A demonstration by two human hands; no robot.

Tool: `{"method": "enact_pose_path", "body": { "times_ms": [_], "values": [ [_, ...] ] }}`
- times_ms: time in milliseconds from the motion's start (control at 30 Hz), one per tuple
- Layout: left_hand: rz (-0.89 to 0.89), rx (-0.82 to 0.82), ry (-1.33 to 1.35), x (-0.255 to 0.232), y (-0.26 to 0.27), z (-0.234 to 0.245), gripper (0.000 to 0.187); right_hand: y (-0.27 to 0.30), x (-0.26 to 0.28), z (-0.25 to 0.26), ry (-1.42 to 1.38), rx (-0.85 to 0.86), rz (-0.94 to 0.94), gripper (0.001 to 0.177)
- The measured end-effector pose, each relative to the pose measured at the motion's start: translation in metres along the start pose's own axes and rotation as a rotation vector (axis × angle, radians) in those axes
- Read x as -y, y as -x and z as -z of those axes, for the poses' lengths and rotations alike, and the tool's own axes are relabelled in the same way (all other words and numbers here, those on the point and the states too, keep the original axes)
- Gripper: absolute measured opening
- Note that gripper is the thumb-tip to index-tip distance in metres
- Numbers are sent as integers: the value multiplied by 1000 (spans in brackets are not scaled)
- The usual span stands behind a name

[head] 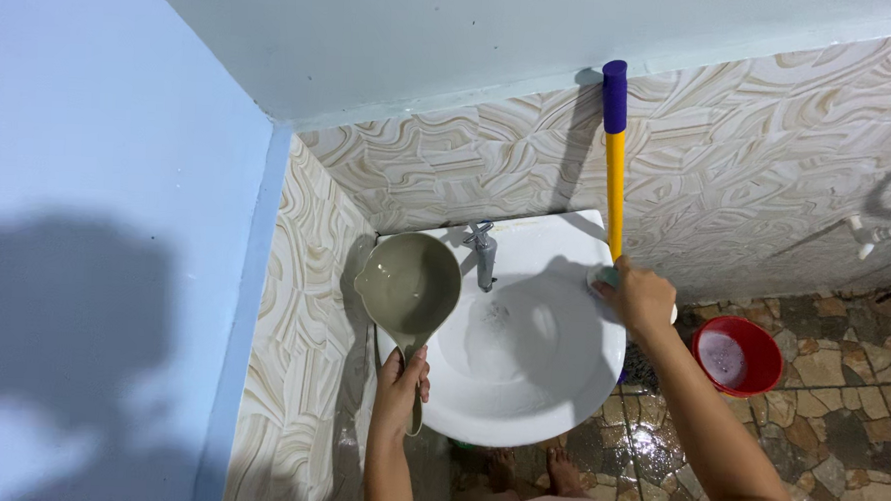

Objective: The person cleans a bathroom by scrubbing the wall tiles, a sink, and the top of a toilet tank using a hand brush and soap from a bucket, rinsing the surfaces with water from a scoop.

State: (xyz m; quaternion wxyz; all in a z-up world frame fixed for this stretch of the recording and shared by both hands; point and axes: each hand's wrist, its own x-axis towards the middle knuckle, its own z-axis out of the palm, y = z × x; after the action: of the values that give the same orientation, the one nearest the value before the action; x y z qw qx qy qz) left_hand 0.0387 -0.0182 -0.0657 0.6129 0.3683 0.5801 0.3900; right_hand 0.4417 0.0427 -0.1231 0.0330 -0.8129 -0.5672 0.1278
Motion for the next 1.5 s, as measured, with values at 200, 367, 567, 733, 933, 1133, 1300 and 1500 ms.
{"method": "enact_pose_path", "body": {
  "times_ms": [200, 367, 567, 733, 933, 1133, 1300, 1500],
  "values": [
    [-1, -14, -48, 6, -1, -6, 28, 1, 22, -62, -141, -30, 89, 59],
    [-14, -6, -18, 8, 8, -5, 27, -38, 53, -10, -76, -30, 55, 63],
    [65, -49, -8, 21, 9, 2, 26, 8, 28, -28, 60, 183, 73, 57],
    [45, -50, 33, 20, 12, 2, 26, 48, 13, -95, 317, 174, 284, 60],
    [60, -85, -43, 21, 26, 9, 22, 3, 14, -97, 318, 235, 320, 44],
    [-6, -70, -80, 39, 43, 31, 22, 71, 53, -148, 730, 283, 704, 31],
    [-52, -92, -52, 37, 58, 41, 21, 90, 140, -132, 280, 702, 699, 59],
    [-18, -116, -31, 40, 66, 43, 23, 63, 230, -173, -215, 522, 452, 56]
  ]
}}
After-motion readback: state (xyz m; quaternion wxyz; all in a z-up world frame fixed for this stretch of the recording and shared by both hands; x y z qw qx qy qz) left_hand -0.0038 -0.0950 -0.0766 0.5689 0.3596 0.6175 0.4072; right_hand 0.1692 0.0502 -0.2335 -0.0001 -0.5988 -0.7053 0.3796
